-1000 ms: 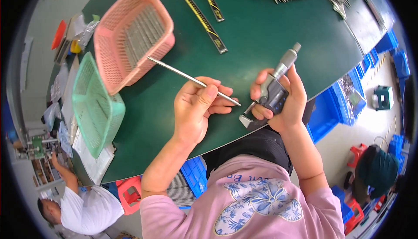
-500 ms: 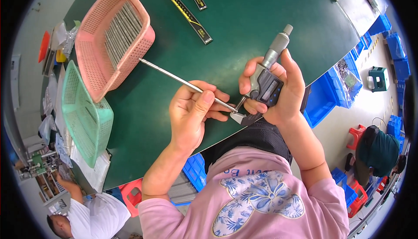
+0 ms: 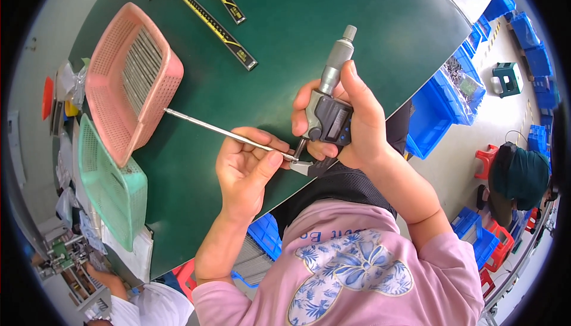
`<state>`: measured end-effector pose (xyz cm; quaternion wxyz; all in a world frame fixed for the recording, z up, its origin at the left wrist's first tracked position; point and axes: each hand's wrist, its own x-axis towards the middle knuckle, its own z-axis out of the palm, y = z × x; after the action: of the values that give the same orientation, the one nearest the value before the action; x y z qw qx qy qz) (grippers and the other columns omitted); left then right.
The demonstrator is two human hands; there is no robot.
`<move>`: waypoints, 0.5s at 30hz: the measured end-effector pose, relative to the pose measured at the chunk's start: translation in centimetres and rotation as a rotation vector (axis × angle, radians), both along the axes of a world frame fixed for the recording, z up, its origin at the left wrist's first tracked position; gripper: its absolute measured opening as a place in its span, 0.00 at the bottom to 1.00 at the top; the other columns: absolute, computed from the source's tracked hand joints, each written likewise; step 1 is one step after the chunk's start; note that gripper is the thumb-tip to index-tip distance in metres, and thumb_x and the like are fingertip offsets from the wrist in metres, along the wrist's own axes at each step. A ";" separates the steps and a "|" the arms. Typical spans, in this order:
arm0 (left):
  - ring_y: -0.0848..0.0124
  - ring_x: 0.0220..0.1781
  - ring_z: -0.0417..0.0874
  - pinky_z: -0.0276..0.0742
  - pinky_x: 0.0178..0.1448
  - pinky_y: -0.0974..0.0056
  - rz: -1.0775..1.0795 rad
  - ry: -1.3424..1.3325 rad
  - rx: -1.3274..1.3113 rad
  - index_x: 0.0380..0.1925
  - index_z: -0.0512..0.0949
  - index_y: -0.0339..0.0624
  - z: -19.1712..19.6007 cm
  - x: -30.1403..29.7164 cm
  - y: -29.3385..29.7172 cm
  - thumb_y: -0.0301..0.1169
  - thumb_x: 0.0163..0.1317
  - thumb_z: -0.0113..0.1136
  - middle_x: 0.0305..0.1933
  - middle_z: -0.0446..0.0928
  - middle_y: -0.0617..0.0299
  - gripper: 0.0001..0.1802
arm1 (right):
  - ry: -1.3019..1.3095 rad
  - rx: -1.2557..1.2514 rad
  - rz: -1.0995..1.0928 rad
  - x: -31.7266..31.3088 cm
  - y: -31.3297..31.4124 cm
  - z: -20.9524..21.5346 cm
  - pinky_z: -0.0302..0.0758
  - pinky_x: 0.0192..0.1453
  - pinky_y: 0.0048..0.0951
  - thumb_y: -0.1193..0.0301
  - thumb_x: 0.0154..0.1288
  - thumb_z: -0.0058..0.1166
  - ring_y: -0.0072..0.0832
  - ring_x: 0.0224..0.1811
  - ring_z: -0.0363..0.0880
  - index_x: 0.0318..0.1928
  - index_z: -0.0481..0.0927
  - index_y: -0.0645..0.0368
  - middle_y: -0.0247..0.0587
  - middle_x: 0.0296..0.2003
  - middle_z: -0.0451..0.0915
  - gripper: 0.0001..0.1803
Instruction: Measuring the dimensions of metal rods using a digital micrometer for quality control.
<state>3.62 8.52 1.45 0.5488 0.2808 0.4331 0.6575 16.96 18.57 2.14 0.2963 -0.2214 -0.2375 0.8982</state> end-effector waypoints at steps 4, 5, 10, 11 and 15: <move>0.69 0.32 0.77 0.77 0.36 0.69 0.010 -0.016 0.008 0.35 0.64 0.34 0.1 -0.1 0.0 0.19 0.52 0.53 0.34 0.73 0.51 0.11 | 0.060 -0.052 -0.012 0.1 0.1 0.0 0.60 0.11 0.20 0.43 0.59 0.26 0.22 0.07 0.62 0.31 0.70 0.67 0.47 0.20 0.73 0.35; 0.69 0.32 0.77 0.77 0.36 0.69 0.015 -0.014 0.005 0.35 0.64 0.34 0.1 -0.1 0.0 0.19 0.52 0.53 0.34 0.73 0.51 0.11 | 0.061 -0.054 -0.007 0.2 0.1 0.0 0.60 0.11 0.20 0.43 0.59 0.26 0.22 0.07 0.62 0.31 0.70 0.67 0.47 0.20 0.73 0.35; 0.69 0.31 0.78 0.77 0.36 0.68 0.009 -0.020 -0.001 0.35 0.64 0.35 0.0 -0.2 -0.1 0.19 0.52 0.53 0.33 0.73 0.51 0.11 | 0.038 -0.064 0.024 0.1 0.2 0.4 0.60 0.11 0.19 0.41 0.57 0.25 0.22 0.07 0.62 0.31 0.70 0.67 0.48 0.21 0.74 0.37; 0.69 0.31 0.78 0.77 0.36 0.68 0.009 -0.021 -0.002 0.35 0.64 0.35 0.0 -0.2 -0.1 0.19 0.52 0.53 0.33 0.73 0.51 0.11 | 0.011 -0.061 0.022 0.1 0.2 0.5 0.60 0.11 0.19 0.41 0.56 0.26 0.22 0.07 0.62 0.31 0.70 0.67 0.48 0.20 0.74 0.37; 0.68 0.32 0.78 0.77 0.37 0.68 -0.007 -0.029 0.008 0.36 0.64 0.34 0.0 -0.2 -0.1 0.18 0.52 0.52 0.34 0.73 0.51 0.12 | 0.021 -0.040 0.017 0.2 0.2 0.3 0.60 0.11 0.19 0.40 0.55 0.29 0.22 0.07 0.62 0.29 0.71 0.66 0.47 0.20 0.73 0.37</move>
<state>3.42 8.42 1.44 0.5563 0.2748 0.4214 0.6614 17.12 18.73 2.46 0.2867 -0.2156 -0.2184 0.9075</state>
